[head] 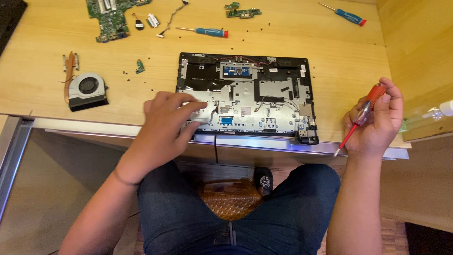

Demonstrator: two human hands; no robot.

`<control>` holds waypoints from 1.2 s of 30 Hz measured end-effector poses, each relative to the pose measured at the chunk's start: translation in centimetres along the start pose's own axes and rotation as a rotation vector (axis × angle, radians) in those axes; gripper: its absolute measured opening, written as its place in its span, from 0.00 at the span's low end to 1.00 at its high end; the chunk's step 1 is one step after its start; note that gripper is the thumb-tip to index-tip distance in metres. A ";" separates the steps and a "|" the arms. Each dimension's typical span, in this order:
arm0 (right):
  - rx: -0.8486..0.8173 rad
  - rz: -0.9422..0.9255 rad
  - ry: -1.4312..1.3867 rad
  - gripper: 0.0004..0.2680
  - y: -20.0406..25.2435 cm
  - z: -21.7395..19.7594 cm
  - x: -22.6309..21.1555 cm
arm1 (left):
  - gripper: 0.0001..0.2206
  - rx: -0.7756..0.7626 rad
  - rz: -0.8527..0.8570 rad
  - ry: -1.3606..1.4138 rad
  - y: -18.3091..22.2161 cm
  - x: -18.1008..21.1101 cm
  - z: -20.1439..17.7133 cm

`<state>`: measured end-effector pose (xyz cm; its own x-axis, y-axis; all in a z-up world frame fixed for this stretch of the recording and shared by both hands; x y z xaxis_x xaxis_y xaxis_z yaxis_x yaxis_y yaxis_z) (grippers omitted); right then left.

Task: Removing a Wi-Fi module from a laptop motherboard using a screwdriver

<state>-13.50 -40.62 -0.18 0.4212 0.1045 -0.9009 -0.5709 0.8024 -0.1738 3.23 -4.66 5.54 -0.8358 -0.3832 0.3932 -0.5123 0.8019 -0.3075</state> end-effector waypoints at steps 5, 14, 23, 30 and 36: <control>0.167 0.063 -0.060 0.09 -1.4 -1.9 1.1 | 0.11 0.047 -0.056 0.123 2.9 -3.2 -3.9; 0.363 0.276 0.011 0.03 -10.2 -1.1 5.4 | 0.08 0.498 -0.210 0.977 6.2 -13.3 -1.0; 0.287 -0.114 0.056 0.10 -15.1 0.6 4.7 | 0.06 0.461 -0.298 0.771 5.9 -11.7 -1.5; 0.231 -0.217 -0.015 0.11 -14.9 0.5 4.2 | 0.06 0.411 -0.311 0.750 6.0 -11.8 -0.8; 0.221 -0.150 0.089 0.11 -14.1 1.7 3.8 | 0.06 0.441 -0.355 0.697 6.2 -12.2 -0.4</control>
<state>-2.66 -50.52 -0.44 0.4206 -0.0693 -0.9046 -0.3354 0.9146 -0.2260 10.27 5.18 -0.81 -0.3776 -0.0950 0.9211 -0.8670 0.3855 -0.3157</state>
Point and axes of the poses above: each hand's wrist, its own y-axis away from the middle knuckle, its own z-axis out of the palm, x = y × z, the point moved 10 cm from there along -y, towards the middle knuckle, and after that the axes turned 1 degree about y, right-handed, at the moved point
